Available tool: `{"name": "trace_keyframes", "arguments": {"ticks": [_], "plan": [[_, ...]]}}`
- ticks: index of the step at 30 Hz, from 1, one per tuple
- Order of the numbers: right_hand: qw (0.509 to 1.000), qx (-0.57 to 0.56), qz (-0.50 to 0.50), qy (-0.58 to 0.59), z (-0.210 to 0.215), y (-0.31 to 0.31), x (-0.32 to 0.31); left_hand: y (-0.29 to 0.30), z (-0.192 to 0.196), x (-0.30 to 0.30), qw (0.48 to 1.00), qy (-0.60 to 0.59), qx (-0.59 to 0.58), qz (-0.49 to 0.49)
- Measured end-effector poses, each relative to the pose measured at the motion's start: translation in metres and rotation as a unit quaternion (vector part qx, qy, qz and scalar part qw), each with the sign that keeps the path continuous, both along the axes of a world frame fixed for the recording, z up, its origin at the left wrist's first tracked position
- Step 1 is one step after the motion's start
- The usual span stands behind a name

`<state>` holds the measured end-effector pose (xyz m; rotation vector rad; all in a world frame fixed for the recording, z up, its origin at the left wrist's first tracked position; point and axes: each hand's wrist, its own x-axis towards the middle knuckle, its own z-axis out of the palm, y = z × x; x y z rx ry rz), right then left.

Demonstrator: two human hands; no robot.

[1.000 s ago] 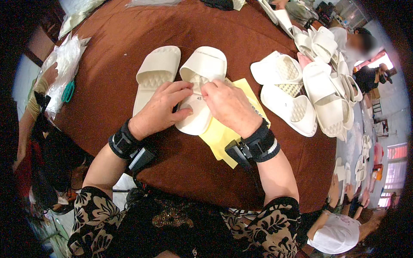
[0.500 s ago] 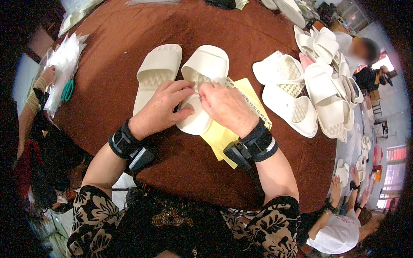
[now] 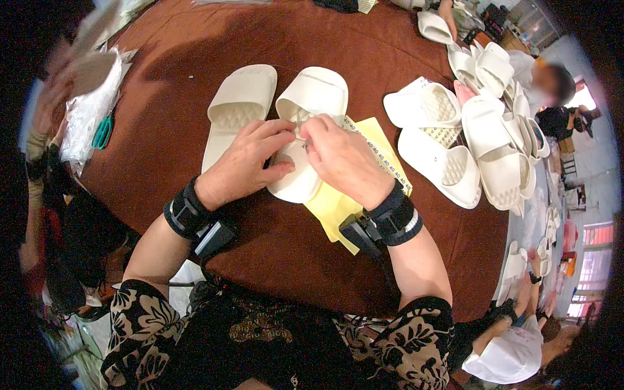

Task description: Peeling size labels from a sticker sheet and applying them to the inside of white sandals.

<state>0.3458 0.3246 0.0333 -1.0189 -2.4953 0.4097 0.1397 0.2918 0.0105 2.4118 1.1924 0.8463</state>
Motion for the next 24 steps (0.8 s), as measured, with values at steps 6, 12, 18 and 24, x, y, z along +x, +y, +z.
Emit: {"name": "trace_keyframes", "arguments": {"ticks": [6, 12, 18, 24], "plan": [[0.998, -0.031, 0.009, 0.062, -0.0042, 0.0006, -0.0004, 0.0012, -0.0019, 0.0009, 1.000, -0.004, 0.001, -0.002], [0.996, -0.043, 0.020, 0.075, -0.0065, 0.0009, -0.0031, 0.0010, -0.0004, 0.0004, 1.000, -0.009, -0.010, -0.006], [0.995, -0.064, 0.010, 0.071, -0.0060, 0.0001, -0.0037, 0.0005, -0.0021, 0.0008, 1.000, -0.009, -0.009, -0.005], [0.994, -0.079, 0.007, 0.077, -0.0065, 0.0009, -0.0030, 0.0014, -0.0018, 0.0020, 1.000, -0.010, -0.004, -0.005]]}}
